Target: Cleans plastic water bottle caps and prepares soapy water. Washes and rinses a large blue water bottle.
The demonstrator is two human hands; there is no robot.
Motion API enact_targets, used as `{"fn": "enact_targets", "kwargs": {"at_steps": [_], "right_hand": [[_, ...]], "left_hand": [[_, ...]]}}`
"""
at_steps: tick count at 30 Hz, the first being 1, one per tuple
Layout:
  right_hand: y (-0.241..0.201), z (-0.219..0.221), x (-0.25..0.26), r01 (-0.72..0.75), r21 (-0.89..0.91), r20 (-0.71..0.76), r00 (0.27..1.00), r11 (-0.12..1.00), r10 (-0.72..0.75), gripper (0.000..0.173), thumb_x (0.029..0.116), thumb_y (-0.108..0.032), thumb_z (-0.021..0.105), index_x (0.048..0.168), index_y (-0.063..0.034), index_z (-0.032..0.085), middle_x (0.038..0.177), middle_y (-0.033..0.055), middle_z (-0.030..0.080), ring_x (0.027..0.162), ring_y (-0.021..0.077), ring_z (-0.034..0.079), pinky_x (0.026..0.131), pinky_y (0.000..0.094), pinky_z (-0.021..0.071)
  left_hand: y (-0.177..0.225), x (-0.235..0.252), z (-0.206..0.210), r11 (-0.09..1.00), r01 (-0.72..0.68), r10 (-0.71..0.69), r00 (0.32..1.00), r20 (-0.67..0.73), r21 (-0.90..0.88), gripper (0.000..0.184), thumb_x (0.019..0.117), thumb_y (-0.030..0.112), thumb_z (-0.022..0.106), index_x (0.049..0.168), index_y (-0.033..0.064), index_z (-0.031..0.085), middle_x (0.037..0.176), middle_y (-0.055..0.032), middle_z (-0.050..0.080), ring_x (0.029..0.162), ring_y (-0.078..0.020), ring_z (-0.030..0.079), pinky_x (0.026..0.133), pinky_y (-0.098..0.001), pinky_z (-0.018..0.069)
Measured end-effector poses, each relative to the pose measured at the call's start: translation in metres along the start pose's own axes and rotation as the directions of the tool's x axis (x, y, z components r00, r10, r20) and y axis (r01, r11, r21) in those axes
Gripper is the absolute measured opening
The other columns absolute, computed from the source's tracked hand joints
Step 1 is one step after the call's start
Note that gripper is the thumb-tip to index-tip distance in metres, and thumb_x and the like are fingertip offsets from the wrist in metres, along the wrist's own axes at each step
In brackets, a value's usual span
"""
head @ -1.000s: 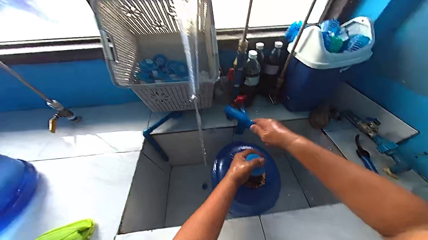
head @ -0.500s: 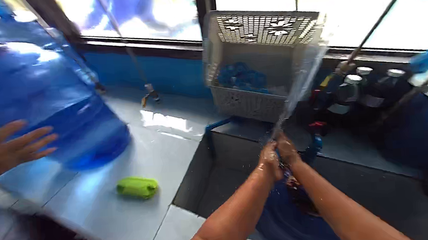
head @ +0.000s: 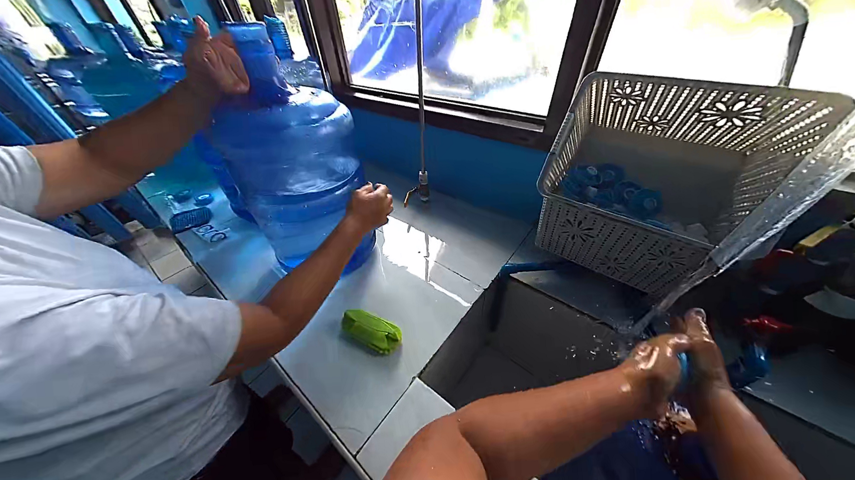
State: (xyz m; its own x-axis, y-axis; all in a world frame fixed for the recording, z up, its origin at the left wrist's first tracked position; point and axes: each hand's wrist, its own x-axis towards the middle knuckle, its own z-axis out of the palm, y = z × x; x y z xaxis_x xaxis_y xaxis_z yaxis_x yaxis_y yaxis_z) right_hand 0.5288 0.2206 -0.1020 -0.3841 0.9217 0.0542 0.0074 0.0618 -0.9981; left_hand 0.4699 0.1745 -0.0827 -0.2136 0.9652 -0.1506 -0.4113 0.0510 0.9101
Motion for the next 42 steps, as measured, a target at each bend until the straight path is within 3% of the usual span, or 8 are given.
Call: {"fn": "enact_targets", "kwargs": {"at_steps": [5,9,13,17,27,31,35,42], "right_hand": [[0.004,0.022,-0.015,0.1,-0.062,0.031,0.995,0.993,-0.099,0.06,0.1121,-0.03,0.02,0.157,0.0093,0.025,0.159,0.0246,0.038,0.146,0.021,0.041,0.122,0.0359,0.0309],[0.006,0.008,0.002,-0.045,0.054,-0.149,0.987,0.998,0.053,0.048,0.1134,-0.031,0.02,0.134,0.0033,0.046,0.107,0.0037,0.057,0.094,0.0018,0.057,0.086,0.0244,0.0488],[0.012,0.025,-0.009,0.092,-0.044,-0.007,0.996,0.995,-0.092,0.056,0.112,-0.025,0.021,0.153,0.0124,0.032,0.153,0.0262,0.044,0.141,0.0198,0.047,0.119,0.0334,0.0344],[-0.002,0.012,0.004,-0.03,-0.08,-0.062,0.998,0.996,0.025,0.046,0.1127,-0.017,0.023,0.143,0.0111,0.041,0.127,0.0191,0.057,0.113,0.0134,0.057,0.1,0.0303,0.0464],[0.019,0.02,-0.003,0.189,-0.541,0.048,0.98,0.82,-0.195,0.05,0.1042,-0.012,0.043,0.149,0.0115,0.043,0.156,0.0318,0.04,0.149,0.042,0.036,0.124,0.0521,0.0272],[0.054,0.011,0.002,0.473,-0.612,0.014,0.807,0.633,-0.59,0.037,0.0985,-0.018,0.053,0.105,0.0127,0.071,0.132,0.0326,0.061,0.129,0.0459,0.057,0.108,0.0561,0.0461],[0.005,0.03,-0.006,0.001,-0.138,-0.144,0.989,0.99,-0.021,0.034,0.1089,-0.011,0.042,0.129,0.0118,0.057,0.135,0.0289,0.055,0.125,0.0345,0.054,0.107,0.047,0.0438],[-0.008,-0.035,0.032,0.615,-0.758,0.642,0.762,0.22,0.082,0.027,0.1035,-0.007,0.053,0.125,0.0049,0.065,0.102,0.0262,0.072,0.098,0.0439,0.07,0.088,0.061,0.0532]], "left_hand": [[0.0,0.039,-0.02,0.938,-0.132,0.152,0.988,-0.039,0.319,0.039,0.1098,0.007,0.036,0.14,-0.0152,0.047,0.136,-0.0324,0.056,0.127,-0.0348,0.056,0.11,-0.0432,0.0425],[-0.01,0.018,0.0,0.999,-0.01,0.009,1.0,0.023,0.037,0.045,0.1128,0.018,0.026,0.141,-0.0086,0.048,0.138,-0.0275,0.053,0.124,-0.0316,0.053,0.106,-0.0471,0.0415],[-0.001,0.043,-0.023,0.95,-0.125,0.141,0.989,-0.033,0.287,0.039,0.1096,0.004,0.035,0.14,-0.0154,0.047,0.137,-0.0312,0.056,0.128,-0.0315,0.056,0.111,-0.0397,0.0416],[-0.012,0.029,-0.013,1.0,0.019,-0.019,1.0,-0.006,0.012,0.04,0.1119,0.025,0.033,0.135,-0.0007,0.054,0.117,-0.0159,0.061,0.102,-0.0206,0.059,0.09,-0.0399,0.0501],[0.002,0.054,-0.032,0.99,0.028,-0.04,0.995,-0.088,-0.138,0.037,0.1119,0.028,0.026,0.101,0.0083,0.055,0.075,0.0012,0.054,0.064,-0.0075,0.054,0.062,-0.0256,0.0484],[0.007,0.055,-0.04,0.983,0.184,-0.183,0.983,0.013,-0.019,0.047,0.11,0.041,0.027,0.126,0.0122,0.06,0.089,-0.0045,0.065,0.067,-0.0123,0.06,0.058,-0.0283,0.0505],[-0.01,0.044,-0.042,0.997,-0.013,0.009,0.999,0.049,0.08,0.053,0.1096,0.051,0.02,0.128,0.0193,0.058,0.082,0.0054,0.058,0.066,-0.0033,0.055,0.062,-0.0225,0.049],[0.001,0.044,-0.081,0.804,0.015,-0.266,0.903,0.337,0.595,0.03,0.0943,-0.01,0.057,0.124,-0.0079,0.058,0.101,-0.0125,0.067,0.081,-0.0133,0.067,0.076,-0.0306,0.0593]]}}
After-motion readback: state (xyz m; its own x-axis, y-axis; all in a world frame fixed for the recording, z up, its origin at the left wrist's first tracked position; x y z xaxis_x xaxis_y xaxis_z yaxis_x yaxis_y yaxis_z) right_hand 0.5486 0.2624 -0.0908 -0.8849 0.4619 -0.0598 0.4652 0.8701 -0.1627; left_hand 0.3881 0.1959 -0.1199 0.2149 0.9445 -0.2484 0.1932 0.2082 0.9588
